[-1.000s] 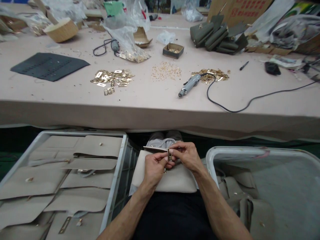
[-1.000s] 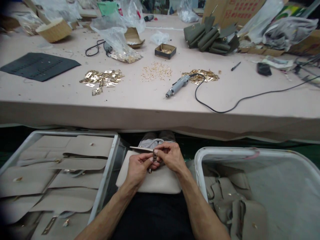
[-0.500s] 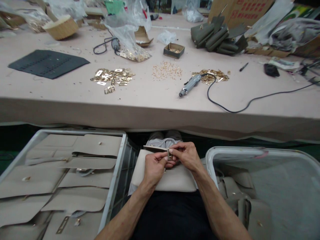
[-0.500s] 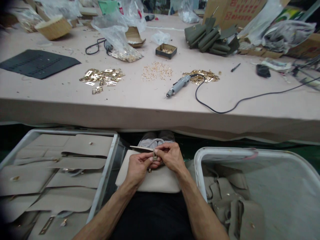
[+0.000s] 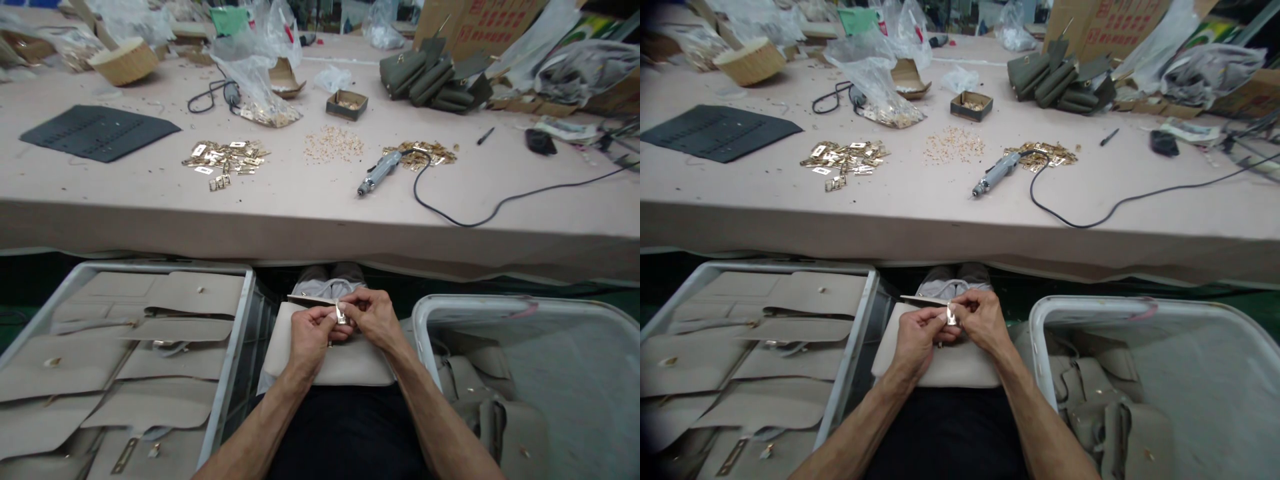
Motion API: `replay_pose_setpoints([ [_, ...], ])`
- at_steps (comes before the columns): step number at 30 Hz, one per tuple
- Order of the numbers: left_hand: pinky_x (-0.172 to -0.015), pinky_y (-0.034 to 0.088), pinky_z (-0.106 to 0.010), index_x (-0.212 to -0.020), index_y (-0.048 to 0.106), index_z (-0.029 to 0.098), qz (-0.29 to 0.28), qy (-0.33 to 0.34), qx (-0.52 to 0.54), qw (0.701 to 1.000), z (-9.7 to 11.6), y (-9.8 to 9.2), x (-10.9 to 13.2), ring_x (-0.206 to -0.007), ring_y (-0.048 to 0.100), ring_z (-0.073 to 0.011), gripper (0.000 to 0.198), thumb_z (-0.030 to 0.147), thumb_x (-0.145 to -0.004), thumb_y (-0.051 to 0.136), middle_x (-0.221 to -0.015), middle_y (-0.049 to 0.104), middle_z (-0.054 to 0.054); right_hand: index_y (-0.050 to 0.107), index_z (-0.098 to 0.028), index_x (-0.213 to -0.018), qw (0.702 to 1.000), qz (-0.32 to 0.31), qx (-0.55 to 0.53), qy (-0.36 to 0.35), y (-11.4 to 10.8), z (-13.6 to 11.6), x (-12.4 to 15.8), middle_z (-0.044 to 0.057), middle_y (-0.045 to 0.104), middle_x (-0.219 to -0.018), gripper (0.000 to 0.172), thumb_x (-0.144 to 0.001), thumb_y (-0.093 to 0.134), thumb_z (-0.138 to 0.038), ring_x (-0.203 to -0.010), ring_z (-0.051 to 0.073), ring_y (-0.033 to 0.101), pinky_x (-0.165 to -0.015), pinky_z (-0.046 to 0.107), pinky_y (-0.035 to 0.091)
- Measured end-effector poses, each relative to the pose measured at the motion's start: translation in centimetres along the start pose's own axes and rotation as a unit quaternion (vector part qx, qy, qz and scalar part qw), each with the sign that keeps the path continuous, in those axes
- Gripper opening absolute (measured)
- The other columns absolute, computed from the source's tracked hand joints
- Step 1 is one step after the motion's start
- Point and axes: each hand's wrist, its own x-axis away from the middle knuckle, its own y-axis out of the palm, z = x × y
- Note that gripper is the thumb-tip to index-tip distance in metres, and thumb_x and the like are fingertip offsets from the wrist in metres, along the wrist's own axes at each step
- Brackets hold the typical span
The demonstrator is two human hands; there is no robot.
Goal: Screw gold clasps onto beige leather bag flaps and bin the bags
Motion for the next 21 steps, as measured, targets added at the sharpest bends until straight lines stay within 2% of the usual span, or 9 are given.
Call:
replay_pose_setpoints([
  [3,-0.046,0.056,-0.023,-0.08,0.078,0.007,0.01,0.0,-0.016,1.0,0.0,0.0,-0.1,-0.047,0.07,-0.0188,0.032,0.035,-0.068,0.088,-0.057,0.074,-0.011,0.082,-0.016,-0.083,0.999,0.003,0.037,-0.013,0.2,0.2,0.1,0.004,0.07,-0.073,0.016,-0.083,0.076,-0.03,-0.063,0.015,0.06,-0.057,0.025,0.044],
  [6,-0.039,0.047,-0.02,-0.074,0.076,0.008,0.021,0.001,-0.018,1.0,-0.2,0.0,-0.4,-0.037,0.06,-0.0137,0.029,0.033,-0.065,0.088,-0.049,0.07,-0.008,0.081,-0.017,-0.085,0.997,0.016,0.078,-0.026,0.7,0.3,0.3,0.004,0.069,-0.074,0.011,-0.084,0.075,-0.027,-0.064,0.015,0.06,-0.057,0.026,0.044],
  [8,-0.035,0.04,-0.019,-0.072,0.074,0.009,0.031,0.0,-0.011,0.999,-0.3,0.0,-0.6,-0.032,0.051,-0.0102,0.028,0.032,-0.064,0.087,-0.044,0.064,-0.004,0.08,-0.018,-0.089,0.992,0.049,0.096,-0.068,0.9,0.2,0.6,0.004,0.07,-0.081,0.009,-0.085,0.074,-0.023,-0.064,0.014,0.06,-0.057,0.026,0.045],
  [10,-0.033,0.037,-0.018,-0.071,0.072,0.009,0.04,0.0,-0.002,0.999,-0.3,0.1,-0.7,-0.031,0.046,-0.0082,0.027,0.032,-0.064,0.085,-0.04,0.06,0.0,0.079,-0.019,-0.097,0.981,0.062,0.109,-0.146,0.8,-0.1,0.9,0.006,0.071,-0.092,0.012,-0.088,0.07,-0.019,-0.07,0.015,0.063,-0.063,0.028,0.05],
  [13,-0.033,0.036,-0.019,-0.08,0.069,0.012,0.051,-0.003,0.016,0.999,-0.2,0.1,-0.9,-0.032,0.044,-0.0085,0.028,0.03,-0.063,0.084,-0.041,0.058,0.003,0.076,-0.021,-0.104,0.954,-0.003,0.143,-0.263,0.2,-0.3,1.3,0.008,0.071,-0.105,0.018,-0.089,0.068,-0.014,-0.092,0.021,0.068,-0.081,0.035,0.056],
  [15,-0.034,0.037,-0.019,-0.087,0.065,0.016,0.057,-0.004,0.036,0.998,-0.2,0.1,-1.0,-0.032,0.043,-0.0094,0.034,0.028,-0.061,0.085,-0.042,0.059,0.005,0.075,-0.023,-0.109,0.938,-0.044,0.172,-0.298,-0.1,-0.1,1.5,0.009,0.072,-0.111,0.024,-0.089,0.069,-0.012,-0.103,0.024,0.068,-0.089,0.039,0.056],
  [19,-0.035,0.036,-0.019,-0.083,0.063,0.017,0.04,0.002,0.047,0.998,-0.1,0.0,-1.4,-0.032,0.043,-0.0094,0.03,0.026,-0.063,0.084,-0.039,0.056,0.006,0.072,-0.025,-0.117,0.922,-0.038,0.202,-0.327,-0.1,0.9,1.4,0.009,0.073,-0.114,0.029,-0.095,0.061,-0.01,-0.104,0.023,0.067,-0.089,0.038,0.055],
  [21,-0.037,0.038,-0.019,-0.081,0.066,0.015,0.026,-0.006,0.044,0.999,-0.3,0.1,-1.4,-0.034,0.05,-0.0103,0.027,0.029,-0.065,0.083,-0.045,0.062,0.002,0.073,-0.025,-0.116,0.921,-0.039,0.204,-0.33,0.1,1.3,1.2,0.009,0.074,-0.109,0.028,-0.098,0.056,-0.011,-0.099,0.023,0.067,-0.086,0.038,0.054],
])
